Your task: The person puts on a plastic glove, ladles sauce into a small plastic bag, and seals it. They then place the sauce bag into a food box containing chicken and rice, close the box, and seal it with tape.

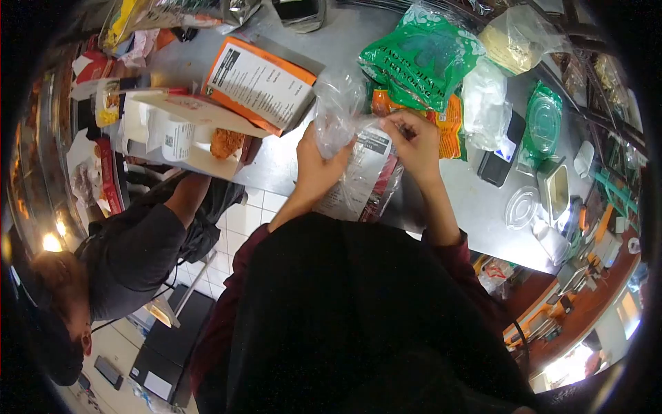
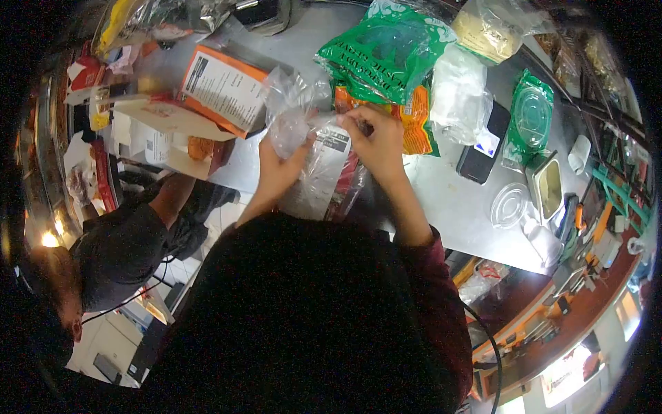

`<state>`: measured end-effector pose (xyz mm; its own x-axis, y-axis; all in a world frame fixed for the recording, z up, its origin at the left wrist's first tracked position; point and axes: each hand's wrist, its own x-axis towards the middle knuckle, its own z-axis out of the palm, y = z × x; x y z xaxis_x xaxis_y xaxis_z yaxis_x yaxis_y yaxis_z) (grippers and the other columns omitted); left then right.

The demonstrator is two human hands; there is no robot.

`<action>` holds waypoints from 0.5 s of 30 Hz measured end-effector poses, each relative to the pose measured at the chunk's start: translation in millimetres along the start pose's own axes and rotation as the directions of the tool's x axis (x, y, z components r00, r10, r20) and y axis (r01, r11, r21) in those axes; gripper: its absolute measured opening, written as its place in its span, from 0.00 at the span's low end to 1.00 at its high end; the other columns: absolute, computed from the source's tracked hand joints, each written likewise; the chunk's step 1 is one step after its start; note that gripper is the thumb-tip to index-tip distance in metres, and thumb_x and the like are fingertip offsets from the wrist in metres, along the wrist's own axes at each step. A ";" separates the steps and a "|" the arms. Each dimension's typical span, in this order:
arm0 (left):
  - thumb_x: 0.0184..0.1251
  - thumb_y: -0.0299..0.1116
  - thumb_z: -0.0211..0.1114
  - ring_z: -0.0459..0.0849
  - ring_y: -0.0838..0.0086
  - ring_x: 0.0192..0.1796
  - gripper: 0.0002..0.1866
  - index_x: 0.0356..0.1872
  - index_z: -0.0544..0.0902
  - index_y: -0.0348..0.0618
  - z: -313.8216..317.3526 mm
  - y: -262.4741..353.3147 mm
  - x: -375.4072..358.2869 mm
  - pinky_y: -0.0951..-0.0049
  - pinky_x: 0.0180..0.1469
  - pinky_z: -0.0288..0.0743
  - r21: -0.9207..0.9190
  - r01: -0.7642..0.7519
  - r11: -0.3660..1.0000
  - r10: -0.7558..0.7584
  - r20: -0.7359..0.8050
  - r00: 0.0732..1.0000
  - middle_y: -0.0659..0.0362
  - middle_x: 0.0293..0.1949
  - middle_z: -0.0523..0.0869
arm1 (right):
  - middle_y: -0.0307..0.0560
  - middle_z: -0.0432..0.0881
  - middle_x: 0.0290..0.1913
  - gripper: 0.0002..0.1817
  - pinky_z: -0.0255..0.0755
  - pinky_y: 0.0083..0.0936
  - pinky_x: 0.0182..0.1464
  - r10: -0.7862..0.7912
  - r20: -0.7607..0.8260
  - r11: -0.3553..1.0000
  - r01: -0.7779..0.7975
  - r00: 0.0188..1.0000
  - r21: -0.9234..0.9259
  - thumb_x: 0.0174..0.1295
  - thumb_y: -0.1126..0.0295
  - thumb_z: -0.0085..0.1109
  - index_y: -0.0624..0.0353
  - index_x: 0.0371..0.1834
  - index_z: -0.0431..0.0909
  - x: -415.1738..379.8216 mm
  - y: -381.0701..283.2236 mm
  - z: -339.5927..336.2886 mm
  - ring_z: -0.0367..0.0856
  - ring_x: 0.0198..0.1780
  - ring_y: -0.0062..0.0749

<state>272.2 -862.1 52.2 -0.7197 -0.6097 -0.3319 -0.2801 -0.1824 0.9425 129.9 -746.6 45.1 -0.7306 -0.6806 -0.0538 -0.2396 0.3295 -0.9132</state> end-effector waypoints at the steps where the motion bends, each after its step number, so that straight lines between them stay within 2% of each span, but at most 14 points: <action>1: 0.50 0.32 0.73 0.70 0.65 0.62 0.31 0.55 0.71 0.31 -3.9 5.3 1.9 0.68 0.60 0.64 -0.023 -0.008 1.000 0.009 0.047 0.999 0.47 0.58 0.73 | 0.42 0.79 0.25 0.06 0.67 0.19 0.30 0.027 -0.004 0.999 -0.027 1.000 0.016 0.52 0.70 0.66 0.62 0.28 0.82 1.9 -0.9 1.1 0.76 0.25 0.24; 2: 0.50 0.32 0.73 0.68 0.66 0.63 0.34 0.58 0.69 0.31 -11.4 8.5 -0.5 0.68 0.62 0.62 -0.045 -0.016 0.999 0.020 0.089 0.996 0.47 0.60 0.71 | 0.43 0.79 0.24 0.07 0.68 0.21 0.30 0.052 -0.004 0.998 -0.052 0.999 0.035 0.51 0.69 0.67 0.61 0.27 0.82 1.9 -3.3 3.1 0.77 0.25 0.28; 3: 0.54 0.40 0.72 0.61 0.64 0.69 0.44 0.67 0.57 0.31 -30.1 6.7 -9.3 0.68 0.68 0.53 0.014 0.106 0.994 -0.106 0.278 0.955 0.45 0.66 0.63 | 0.47 0.80 0.38 0.11 0.70 0.20 0.35 0.127 0.108 0.992 -0.127 0.986 -0.008 0.55 0.70 0.64 0.62 0.40 0.79 -1.8 -4.3 -2.4 0.79 0.35 0.27; 5: 0.56 0.46 0.69 0.54 0.63 0.71 0.47 0.69 0.52 0.31 -56.6 -25.0 -36.7 0.68 0.70 0.48 -0.076 0.045 0.996 -0.026 0.228 0.973 0.43 0.69 0.56 | 0.50 0.73 0.50 0.17 0.70 0.21 0.41 0.030 -0.221 0.993 -0.005 0.975 0.115 0.58 0.70 0.61 0.63 0.50 0.72 -27.0 -16.7 6.0 0.75 0.45 0.30; 6: 0.57 0.49 0.67 0.51 0.62 0.73 0.49 0.69 0.50 0.30 -66.6 -46.7 -53.4 0.69 0.71 0.45 -0.120 0.008 0.993 0.017 0.205 0.979 0.42 0.70 0.53 | 0.52 0.70 0.56 0.21 0.70 0.21 0.44 -0.002 -0.386 0.985 0.069 0.922 0.160 0.59 0.71 0.60 0.64 0.55 0.69 -45.4 -21.5 8.3 0.74 0.49 0.31; 7: 0.62 0.52 0.61 0.42 0.63 0.75 0.48 0.71 0.44 0.34 -74.6 -66.8 -74.3 0.69 0.72 0.38 -0.096 0.069 0.993 -0.046 0.220 0.974 0.43 0.72 0.46 | 0.53 0.66 0.59 0.23 0.69 0.23 0.47 0.074 -0.296 0.980 -0.014 0.952 0.200 0.60 0.71 0.58 0.64 0.57 0.65 -70.6 -19.4 7.9 0.72 0.52 0.33; 9: 0.65 0.49 0.59 0.39 0.62 0.75 0.45 0.72 0.44 0.36 -58.7 -32.1 -93.6 0.68 0.72 0.35 -0.151 0.155 0.976 -0.122 0.205 0.971 0.43 0.72 0.45 | 0.54 0.57 0.64 0.27 0.66 0.25 0.54 0.219 -0.102 0.951 -0.189 0.970 0.244 0.63 0.71 0.55 0.65 0.62 0.57 -119.5 -3.5 6.5 0.67 0.58 0.37; 10: 0.66 0.47 0.57 0.38 0.62 0.75 0.43 0.72 0.44 0.38 -49.9 -21.3 -102.7 0.68 0.72 0.34 -0.181 0.207 0.962 -0.169 0.202 0.965 0.43 0.72 0.44 | 0.54 0.59 0.63 0.27 0.65 0.25 0.55 0.235 -0.029 0.956 -0.225 0.972 0.188 0.63 0.71 0.55 0.65 0.63 0.57 -126.9 -0.5 10.6 0.67 0.57 0.37; 12: 0.67 0.47 0.55 0.40 0.61 0.75 0.41 0.72 0.44 0.37 -43.4 -21.4 -111.1 0.67 0.72 0.35 -0.195 0.199 0.960 -0.160 0.199 0.967 0.43 0.72 0.45 | 0.53 0.63 0.60 0.28 0.62 0.27 0.58 0.268 0.098 0.958 -0.276 0.958 0.074 0.63 0.70 0.55 0.64 0.63 0.55 -131.2 1.6 22.9 0.67 0.57 0.36; 13: 0.68 0.47 0.53 0.41 0.61 0.74 0.41 0.72 0.44 0.36 -41.0 -21.3 -111.4 0.67 0.72 0.35 -0.201 0.186 0.962 -0.146 0.200 0.969 0.43 0.72 0.46 | 0.53 0.64 0.59 0.28 0.61 0.27 0.58 0.318 0.129 0.911 -0.340 0.939 0.234 0.63 0.70 0.55 0.64 0.64 0.54 -129.3 1.0 27.4 0.67 0.57 0.36; 15: 0.69 0.46 0.51 0.42 0.60 0.74 0.39 0.72 0.43 0.36 -36.8 -19.7 -109.7 0.67 0.72 0.35 -0.213 0.156 0.965 -0.112 0.208 0.972 0.44 0.71 0.48 | 0.52 0.67 0.57 0.30 0.60 0.27 0.59 0.388 0.209 0.731 -0.438 0.897 0.523 0.64 0.70 0.54 0.65 0.65 0.52 -123.8 -5.0 32.4 0.67 0.57 0.35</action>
<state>380.0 -820.0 71.5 -0.8004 -0.4115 -0.4359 -0.2476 -0.4353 0.8656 242.2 -685.2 43.3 -0.6148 -0.6199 -0.4876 0.4793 0.1972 -0.8552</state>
